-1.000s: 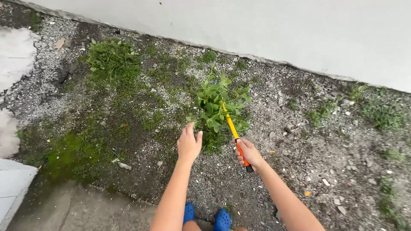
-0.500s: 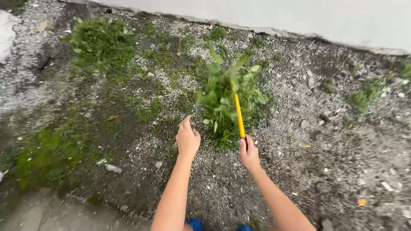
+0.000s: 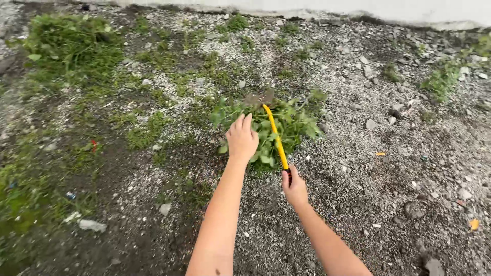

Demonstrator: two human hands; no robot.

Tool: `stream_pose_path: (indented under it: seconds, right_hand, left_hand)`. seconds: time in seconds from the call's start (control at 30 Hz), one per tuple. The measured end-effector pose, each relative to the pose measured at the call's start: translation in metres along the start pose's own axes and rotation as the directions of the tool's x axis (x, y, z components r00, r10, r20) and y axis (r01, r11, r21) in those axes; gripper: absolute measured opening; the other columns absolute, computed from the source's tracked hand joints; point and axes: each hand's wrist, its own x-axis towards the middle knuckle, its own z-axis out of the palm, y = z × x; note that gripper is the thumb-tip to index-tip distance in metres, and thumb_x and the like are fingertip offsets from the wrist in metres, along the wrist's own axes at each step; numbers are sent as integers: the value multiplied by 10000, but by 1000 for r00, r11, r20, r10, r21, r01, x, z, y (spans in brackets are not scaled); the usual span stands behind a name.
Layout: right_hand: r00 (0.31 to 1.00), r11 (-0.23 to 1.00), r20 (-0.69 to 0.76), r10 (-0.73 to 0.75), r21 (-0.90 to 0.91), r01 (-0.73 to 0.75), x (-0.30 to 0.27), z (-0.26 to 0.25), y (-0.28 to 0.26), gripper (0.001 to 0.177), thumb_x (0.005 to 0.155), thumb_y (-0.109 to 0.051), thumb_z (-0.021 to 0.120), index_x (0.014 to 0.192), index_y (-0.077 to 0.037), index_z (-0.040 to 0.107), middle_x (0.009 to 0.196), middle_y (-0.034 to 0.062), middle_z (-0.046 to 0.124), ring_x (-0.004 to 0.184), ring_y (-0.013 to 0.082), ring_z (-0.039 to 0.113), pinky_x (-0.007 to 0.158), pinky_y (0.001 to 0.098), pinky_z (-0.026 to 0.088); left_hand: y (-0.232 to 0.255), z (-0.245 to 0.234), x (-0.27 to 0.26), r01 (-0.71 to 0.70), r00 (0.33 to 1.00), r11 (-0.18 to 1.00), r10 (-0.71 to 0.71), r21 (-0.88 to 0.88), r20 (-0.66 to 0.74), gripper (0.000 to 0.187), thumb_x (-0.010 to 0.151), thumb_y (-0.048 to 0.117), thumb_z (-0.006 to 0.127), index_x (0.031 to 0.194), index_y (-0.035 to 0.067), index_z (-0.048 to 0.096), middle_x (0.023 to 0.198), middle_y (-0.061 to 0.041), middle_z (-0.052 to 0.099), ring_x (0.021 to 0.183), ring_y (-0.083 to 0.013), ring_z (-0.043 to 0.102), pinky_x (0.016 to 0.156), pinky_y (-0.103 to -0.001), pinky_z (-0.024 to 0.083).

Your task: The person uses a small hand rake to pull out weeds from gravel and from cracks in the concrete walkway.

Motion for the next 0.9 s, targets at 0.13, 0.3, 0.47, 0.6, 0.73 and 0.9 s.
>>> stream_pose_path:
  seconds: [0.13,0.3,0.47,0.6,0.73,0.9]
  right_hand:
    - [999,1000,-38,-14,-19,13,2,-1,0,317,994,-287,603,1246,-95,574,780,162,717,665,350,718,597,453,552]
    - [998,997,41,57,-59,-55,-2,-10,-6,367,993,-318,587,1296,-113,557,783,157,721,653,370,706,598,469,543]
    - [999,997,-18,-30,-69,29,-1,-9,3,373,992,-311,597,1300,-103,561,795,154,722,670,367,703,601,474,542]
    - [999,997,-25,-32,-64,30,1,-9,4,359,992,-298,603,1286,-96,562,798,150,720,683,361,707,612,468,547]
    - [999,996,-27,-42,-79,40,2,-9,1,346,989,-288,607,1272,-93,567,799,148,717,687,364,704,609,474,542]
    - [997,995,-32,-67,-72,65,-1,-5,2,320,987,-267,611,1254,-94,570,783,136,715,651,352,707,581,469,545]
  left_hand:
    - [0,20,15,-16,997,999,13,32,75,599,916,234,579,1488,131,434,1530,-124,441,1398,-349,428,1128,-612,325]
    - [16,1,17,57,989,998,-54,-19,137,679,896,203,600,1531,101,381,1534,-120,377,1359,-372,424,1005,-673,381]
    - [7,22,24,-45,999,995,42,90,33,597,870,203,655,1430,71,493,1439,-126,458,1274,-374,514,1005,-571,477]
    - [17,11,24,-56,998,994,52,99,41,578,826,162,699,1361,29,524,1403,-128,472,1270,-359,516,989,-533,490]
    - [19,12,21,-61,997,991,66,119,-43,575,793,150,720,1325,24,544,1359,-145,485,1269,-353,514,1025,-493,494]
    - [17,23,23,-34,996,988,46,149,-76,605,751,162,757,1282,-45,555,1319,-170,497,1234,-341,511,961,-495,495]
